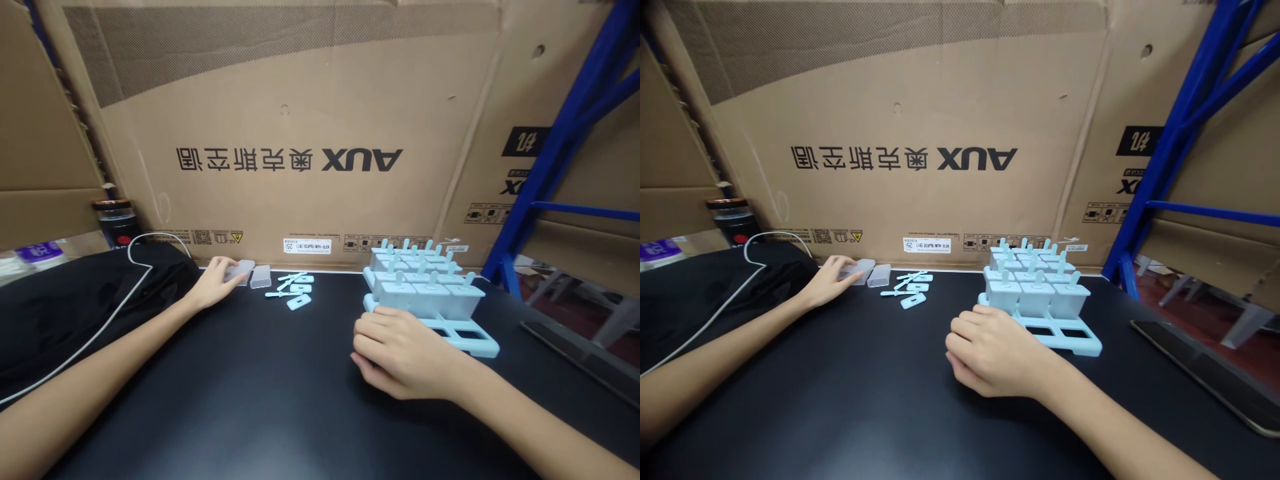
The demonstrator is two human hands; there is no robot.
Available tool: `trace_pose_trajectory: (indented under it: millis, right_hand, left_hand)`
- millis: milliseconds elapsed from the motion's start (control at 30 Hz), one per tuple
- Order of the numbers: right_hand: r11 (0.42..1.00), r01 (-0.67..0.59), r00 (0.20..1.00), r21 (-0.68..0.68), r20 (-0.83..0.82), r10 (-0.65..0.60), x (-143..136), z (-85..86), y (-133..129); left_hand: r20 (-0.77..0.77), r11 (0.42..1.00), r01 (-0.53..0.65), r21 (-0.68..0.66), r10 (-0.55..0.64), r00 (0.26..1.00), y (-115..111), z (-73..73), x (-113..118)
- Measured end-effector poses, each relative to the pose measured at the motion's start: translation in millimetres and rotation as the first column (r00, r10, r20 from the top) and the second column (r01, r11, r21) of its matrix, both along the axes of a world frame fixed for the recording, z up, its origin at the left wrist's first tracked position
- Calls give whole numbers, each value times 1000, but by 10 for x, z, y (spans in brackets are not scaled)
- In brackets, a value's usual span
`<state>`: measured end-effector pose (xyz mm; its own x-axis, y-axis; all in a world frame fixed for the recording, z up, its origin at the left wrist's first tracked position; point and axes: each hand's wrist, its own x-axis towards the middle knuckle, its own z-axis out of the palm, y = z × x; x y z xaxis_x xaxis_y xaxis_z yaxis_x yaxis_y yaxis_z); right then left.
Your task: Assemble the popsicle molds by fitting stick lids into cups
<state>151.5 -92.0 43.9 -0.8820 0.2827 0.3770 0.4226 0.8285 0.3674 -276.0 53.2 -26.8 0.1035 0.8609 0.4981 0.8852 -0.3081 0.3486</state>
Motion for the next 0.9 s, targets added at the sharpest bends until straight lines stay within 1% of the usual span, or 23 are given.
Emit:
trace_pose_trajectory:
  millis: [100,233,367,467,567,633,733,833,900]
  right_hand:
    - [1000,6,1000,-11,-8,-6,-7,11,-12]
    - [1000,10,1000,-28,-18,-10,-26,31,-39]
    - [994,37,999,-100,-2,-37,16,93,-63]
    - [986,109,993,-126,-24,-113,114,169,-43]
    - [958,269,957,-103,-81,-277,228,232,16]
    - [910,400,899,-109,-147,-413,285,245,65]
    - [801,584,770,-134,-223,-598,333,202,132]
    - [668,737,642,-104,-202,-740,359,95,172]
    - [599,798,581,-65,-177,-794,382,10,178]
  left_hand:
    - [-13,1000,6,-25,-6,1000,-29,20,92]
    - [-88,994,-76,-80,69,994,-77,39,278]
    - [-134,991,-92,-94,79,988,-92,26,370]
    - [-136,995,-73,-75,63,989,-66,-4,345]
    - [-134,997,-44,-68,35,990,-24,-38,292]
    - [-135,998,-22,-66,13,991,5,-62,261]
    - [-136,999,4,-53,-11,991,38,-97,235]
    - [-129,1000,6,-27,-10,992,54,-120,227]
    - [-129,1000,17,-22,-20,991,60,-125,223]
